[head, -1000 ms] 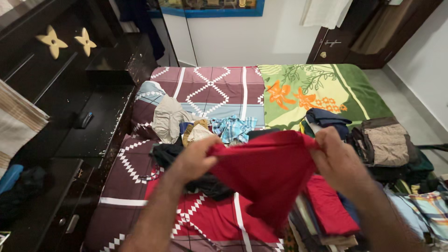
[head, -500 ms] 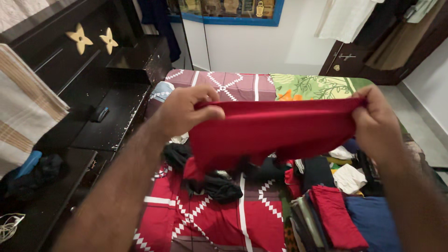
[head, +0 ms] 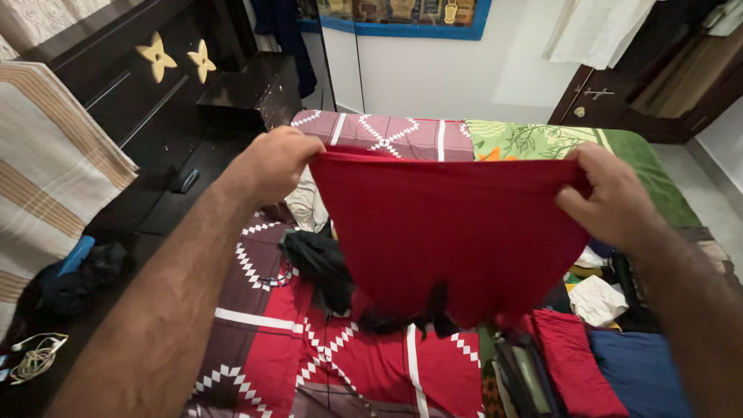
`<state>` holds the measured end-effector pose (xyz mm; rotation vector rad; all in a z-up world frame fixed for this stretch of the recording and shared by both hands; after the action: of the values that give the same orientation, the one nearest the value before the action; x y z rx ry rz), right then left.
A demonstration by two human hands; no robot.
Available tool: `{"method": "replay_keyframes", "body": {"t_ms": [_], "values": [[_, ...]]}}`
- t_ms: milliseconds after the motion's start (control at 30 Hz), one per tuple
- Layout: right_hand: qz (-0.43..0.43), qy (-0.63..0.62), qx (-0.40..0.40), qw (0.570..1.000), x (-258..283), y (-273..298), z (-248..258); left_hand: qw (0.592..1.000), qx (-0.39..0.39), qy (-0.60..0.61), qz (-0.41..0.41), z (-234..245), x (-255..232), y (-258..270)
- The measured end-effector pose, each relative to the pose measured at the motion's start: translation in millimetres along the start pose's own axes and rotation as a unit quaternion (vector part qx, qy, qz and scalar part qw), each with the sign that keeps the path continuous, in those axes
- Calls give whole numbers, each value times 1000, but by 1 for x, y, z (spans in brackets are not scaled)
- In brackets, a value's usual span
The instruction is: The person folds several shirts and trousers by hand on a bed, placing them into neat stacks.
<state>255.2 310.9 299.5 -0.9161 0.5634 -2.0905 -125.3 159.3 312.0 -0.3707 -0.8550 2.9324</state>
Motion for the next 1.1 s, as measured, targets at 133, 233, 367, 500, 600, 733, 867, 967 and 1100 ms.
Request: {"method": "replay_keyframes", "body": {"t_ms": [133, 233, 367, 500, 600, 733, 867, 967, 1100], "values": [[37, 83, 36, 995, -13, -7, -4, 995, -26, 90, -33, 3, 10, 6], [35, 101, 90, 990, -32, 3, -11, 982, -75, 139, -107, 17, -3, 19], [69, 49, 101, 991, -26, 63, -15, 997, -14, 42, -71, -1, -2, 69], [21, -51, 196, 979, -20, 166, -63, 997, -33, -14, 63, -43, -6, 154], [-29, -43, 276, 960, -30, 233, -114, 993, 85, -17, 82, -105, -15, 207], [-24, -59, 251, 966, -24, 277, -129, 956, 256, -24, 138, -178, -16, 269], [-225, 25, 193, 955, -56, 314, -132, 965, 193, -14, 178, -181, -17, 289], [-256, 81, 134, 954, -62, 326, -134, 968, 123, 2, 218, -162, -20, 281], [-246, 128, 108, 955, -58, 321, -138, 955, 17, 16, 296, -122, -19, 258]]}}
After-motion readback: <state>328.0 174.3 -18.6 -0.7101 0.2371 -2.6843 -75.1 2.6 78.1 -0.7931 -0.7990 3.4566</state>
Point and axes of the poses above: each hand's wrist, its own y-axis away from the middle knuckle, its own z-axis out of the back of the hand, x = y × z, the point moved 10 cm from there along -y, towards the middle knuckle, and after that the axes turned 11 degrees about -x, right-handed, at the moved point
